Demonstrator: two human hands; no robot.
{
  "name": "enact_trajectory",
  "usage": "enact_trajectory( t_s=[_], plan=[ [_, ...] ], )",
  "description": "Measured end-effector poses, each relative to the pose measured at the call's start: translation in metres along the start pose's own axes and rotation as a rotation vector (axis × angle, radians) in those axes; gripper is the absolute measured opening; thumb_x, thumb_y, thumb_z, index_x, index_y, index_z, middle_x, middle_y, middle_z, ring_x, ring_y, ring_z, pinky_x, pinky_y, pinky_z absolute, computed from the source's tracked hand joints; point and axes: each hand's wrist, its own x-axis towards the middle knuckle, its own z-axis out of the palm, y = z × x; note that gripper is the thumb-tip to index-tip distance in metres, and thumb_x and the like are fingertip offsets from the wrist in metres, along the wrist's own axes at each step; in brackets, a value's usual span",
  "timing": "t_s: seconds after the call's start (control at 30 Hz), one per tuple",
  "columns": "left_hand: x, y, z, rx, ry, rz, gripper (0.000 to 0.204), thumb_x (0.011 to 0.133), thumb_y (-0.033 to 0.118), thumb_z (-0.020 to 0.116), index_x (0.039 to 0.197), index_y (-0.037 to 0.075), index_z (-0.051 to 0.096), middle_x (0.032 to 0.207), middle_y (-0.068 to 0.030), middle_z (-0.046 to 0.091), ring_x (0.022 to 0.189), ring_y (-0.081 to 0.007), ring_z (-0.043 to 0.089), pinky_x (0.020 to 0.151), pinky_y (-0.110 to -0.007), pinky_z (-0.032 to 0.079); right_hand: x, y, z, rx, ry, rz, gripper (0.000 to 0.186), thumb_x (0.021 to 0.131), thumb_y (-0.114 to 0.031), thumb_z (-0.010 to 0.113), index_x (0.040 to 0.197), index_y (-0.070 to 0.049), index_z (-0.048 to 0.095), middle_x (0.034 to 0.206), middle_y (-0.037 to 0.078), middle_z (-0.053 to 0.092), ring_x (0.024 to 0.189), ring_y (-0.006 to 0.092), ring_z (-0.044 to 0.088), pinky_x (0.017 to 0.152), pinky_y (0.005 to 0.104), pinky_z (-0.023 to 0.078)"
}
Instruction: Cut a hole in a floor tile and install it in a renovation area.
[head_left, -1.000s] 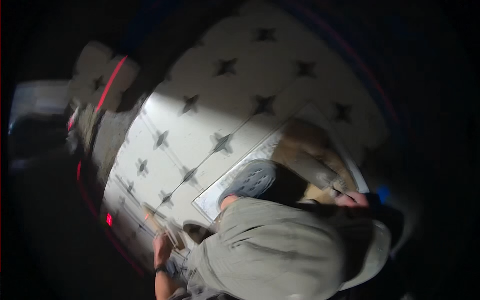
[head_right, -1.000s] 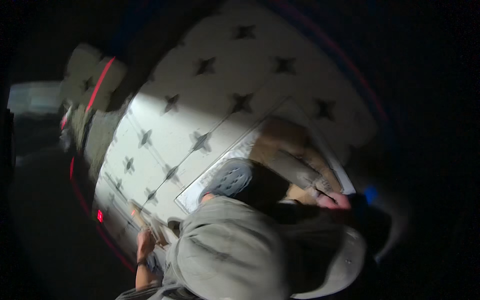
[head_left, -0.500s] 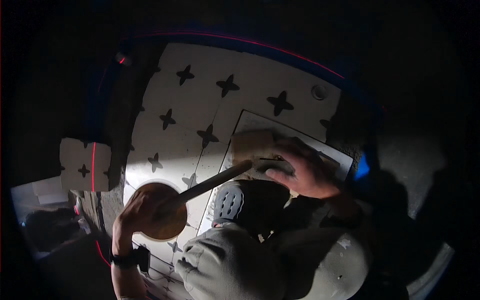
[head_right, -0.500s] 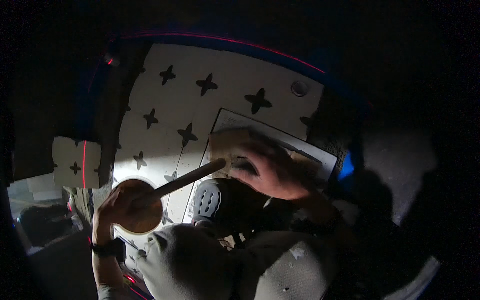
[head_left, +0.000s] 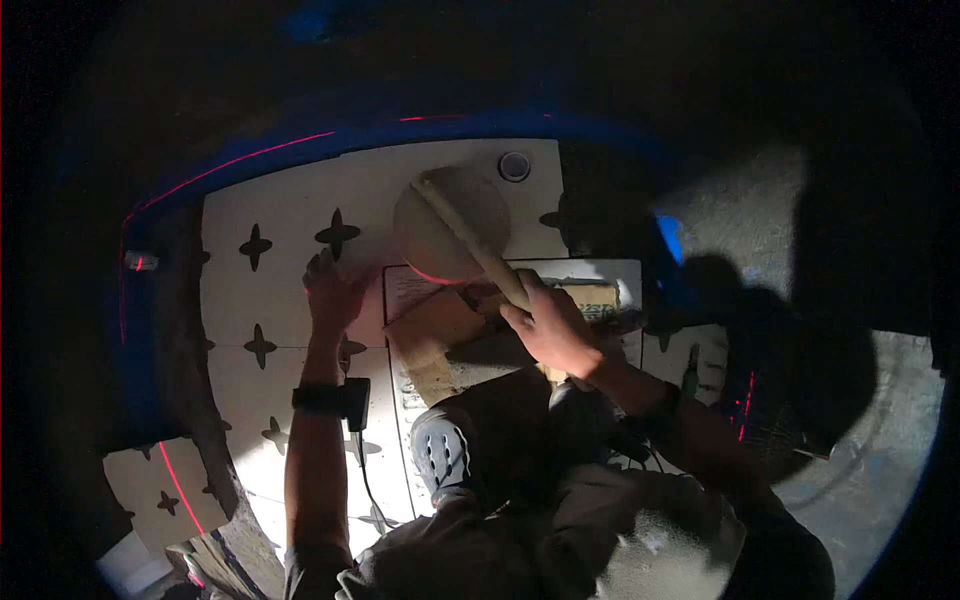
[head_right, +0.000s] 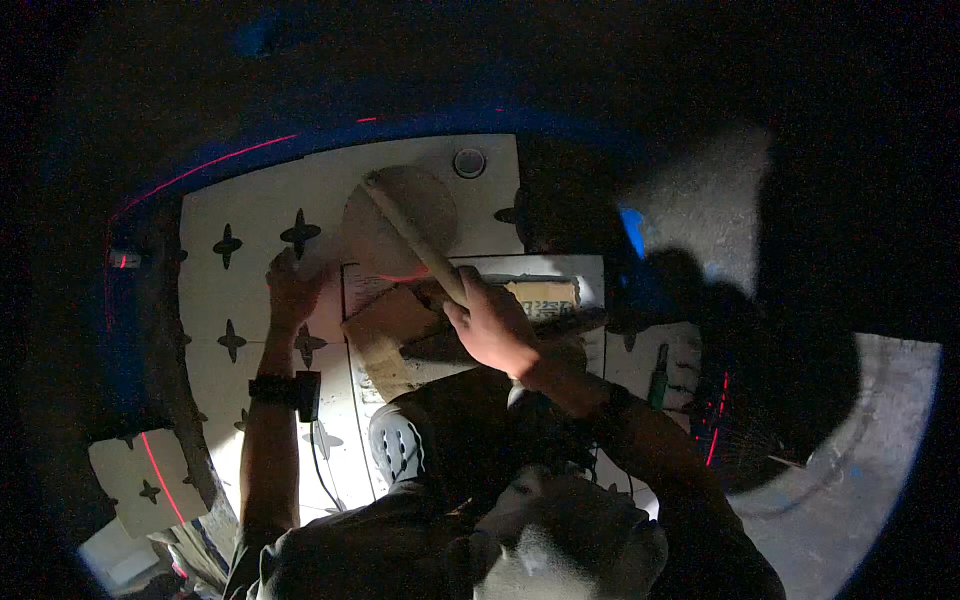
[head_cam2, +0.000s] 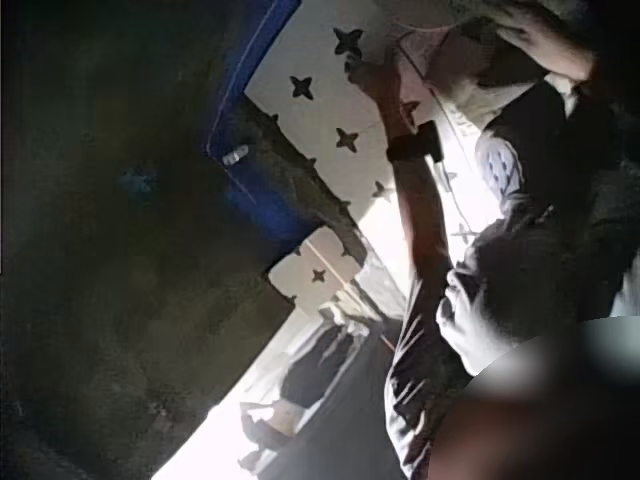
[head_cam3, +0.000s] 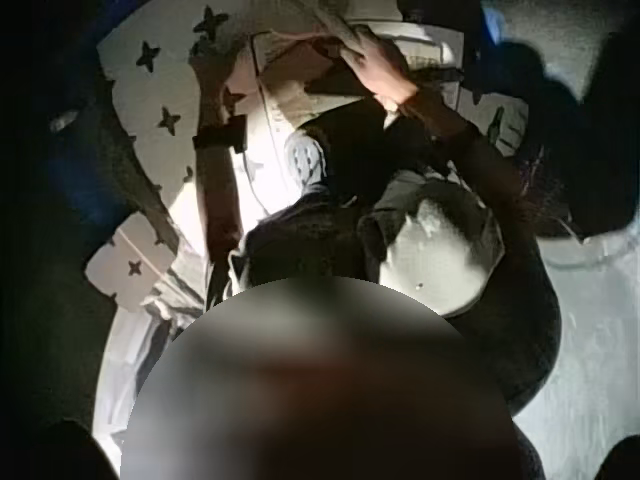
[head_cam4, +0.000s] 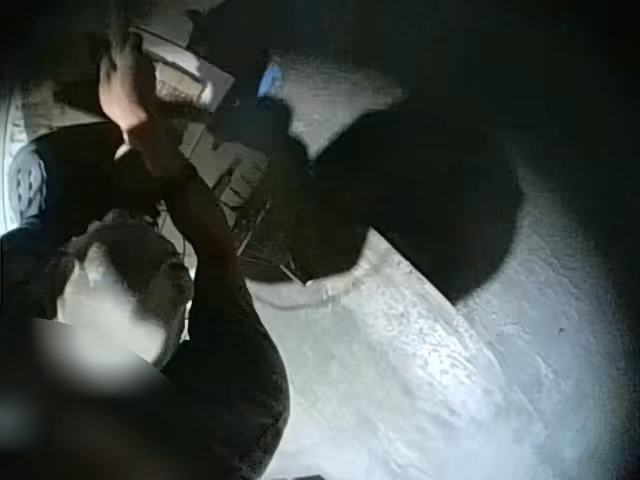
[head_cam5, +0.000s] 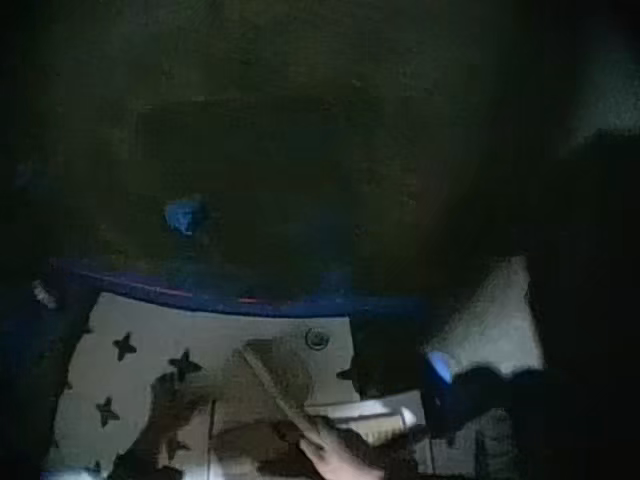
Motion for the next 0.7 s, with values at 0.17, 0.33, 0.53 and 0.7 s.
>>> enact_trajectory(
  t_s=[0.17, 0.33, 0.53, 0.7],
  plan=[
    [0.006, 0.044, 0.043, 0.123, 0.097, 0.011, 0.111, 0.08, 0.06, 0.086, 0.158, -0.003, 0.039, 0.156, -0.0274, 0.046, 0.143, -0.048, 0.041, 0.118, -0.06, 0.036, 0.05, -0.007, -0.004, -0.014, 0.042, 0.046, 0.058, 0.101, -0.02, 0.064, 0.151, 0.001, 0.044, 0.108, 0.032, 0.07, 0.099, 0.0491, 0.069, 0.083, 0.0539, 0.054],
    [0.01, 0.065, 0.045, 0.142, -0.032, -0.135, 0.111, 0.078, 0.058, 0.088, 0.162, 0.006, 0.037, 0.16, -0.0206, 0.042, 0.141, -0.0486, 0.039, 0.113, -0.063, 0.038, 0.07, 0.012, 0.003, -0.163, 0.002, 0.012, 0.066, 0.102, -0.02, 0.062, 0.159, 0.0, 0.036, 0.104, 0.032, 0.069, 0.095, 0.0482, 0.069, 0.081, 0.0552, 0.054],
    [0.015, 0.061, 0.051, 0.07, 0.029, -0.174, 0.102, 0.078, 0.052, 0.087, 0.16, 0.01, 0.042, 0.16, -0.013, 0.04, 0.139, -0.0489, 0.038, 0.109, -0.069, 0.038, 0.069, -0.007, -0.019, -0.167, 0.024, -0.105, 0.069, 0.105, -0.021, 0.057, 0.165, -0.003, 0.028, 0.096, 0.031, 0.067, 0.086, 0.0465, 0.069, 0.078, 0.0555, 0.055],
    [0.012, 0.065, 0.059, 0.073, 0.096, -0.136, 0.102, 0.076, 0.049, 0.09, 0.159, 0.013, 0.043, 0.159, -0.0105, 0.042, 0.138, -0.0488, 0.038, 0.109, -0.068, 0.038, 0.075, 0.007, -0.009, -0.132, 0.028, -0.072, 0.088, 0.1, -0.03, 0.069, 0.169, -0.014, 0.017, 0.09, 0.03, 0.067, 0.081, 0.0474, 0.069, 0.072, 0.0582, 0.058]
  ],
)
